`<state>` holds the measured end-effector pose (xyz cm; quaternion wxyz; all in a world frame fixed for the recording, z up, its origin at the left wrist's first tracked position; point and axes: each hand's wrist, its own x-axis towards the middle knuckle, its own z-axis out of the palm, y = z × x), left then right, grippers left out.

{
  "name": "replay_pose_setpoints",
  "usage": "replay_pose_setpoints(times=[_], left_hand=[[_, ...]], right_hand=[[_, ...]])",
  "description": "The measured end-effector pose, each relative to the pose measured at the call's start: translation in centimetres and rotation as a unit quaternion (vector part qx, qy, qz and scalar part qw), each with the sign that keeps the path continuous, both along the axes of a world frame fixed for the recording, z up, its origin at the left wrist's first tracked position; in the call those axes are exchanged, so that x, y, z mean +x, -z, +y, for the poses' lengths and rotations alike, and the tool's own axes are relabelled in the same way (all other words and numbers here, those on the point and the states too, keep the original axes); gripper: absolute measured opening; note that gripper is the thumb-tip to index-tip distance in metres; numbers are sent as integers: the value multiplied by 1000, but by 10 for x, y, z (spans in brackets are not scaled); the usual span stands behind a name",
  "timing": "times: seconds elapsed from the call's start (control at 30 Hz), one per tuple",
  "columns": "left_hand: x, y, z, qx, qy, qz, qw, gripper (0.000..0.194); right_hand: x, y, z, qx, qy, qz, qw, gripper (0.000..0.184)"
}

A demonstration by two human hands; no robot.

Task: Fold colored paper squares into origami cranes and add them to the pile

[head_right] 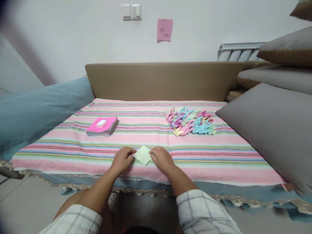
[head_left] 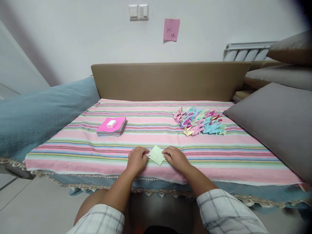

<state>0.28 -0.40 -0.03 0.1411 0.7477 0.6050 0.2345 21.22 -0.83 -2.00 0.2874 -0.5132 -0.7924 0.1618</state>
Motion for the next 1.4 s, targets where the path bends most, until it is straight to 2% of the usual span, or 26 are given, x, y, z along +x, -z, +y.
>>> replay_pose_setpoints(times=[0.23, 0.4, 0.67, 0.97, 1.13, 1.4], left_hand=[[7, -3, -6, -27, 11, -51, 998, 24], [18, -1, -7, -32, -10, -34, 999, 15], [30, 6, -5, 6, 14, 11, 1000, 20], [34, 3, 3, 13, 80, -24, 996, 23], [33, 5, 5, 3, 82, -50, 995, 29], [31, 9, 6, 55, 100, -64, 991, 31]], right_hand=[[0, 1, 1, -12, 12, 7, 1000, 21], [1, 5, 4, -23, 18, 0, 1000, 27], [1, 6, 6, -22, 6, -16, 1000, 29], [4, 12, 9, -14, -14, -23, 1000, 31], [4, 9, 7, -13, -20, -32, 999, 32], [3, 6, 6, -16, -11, -36, 999, 32]])
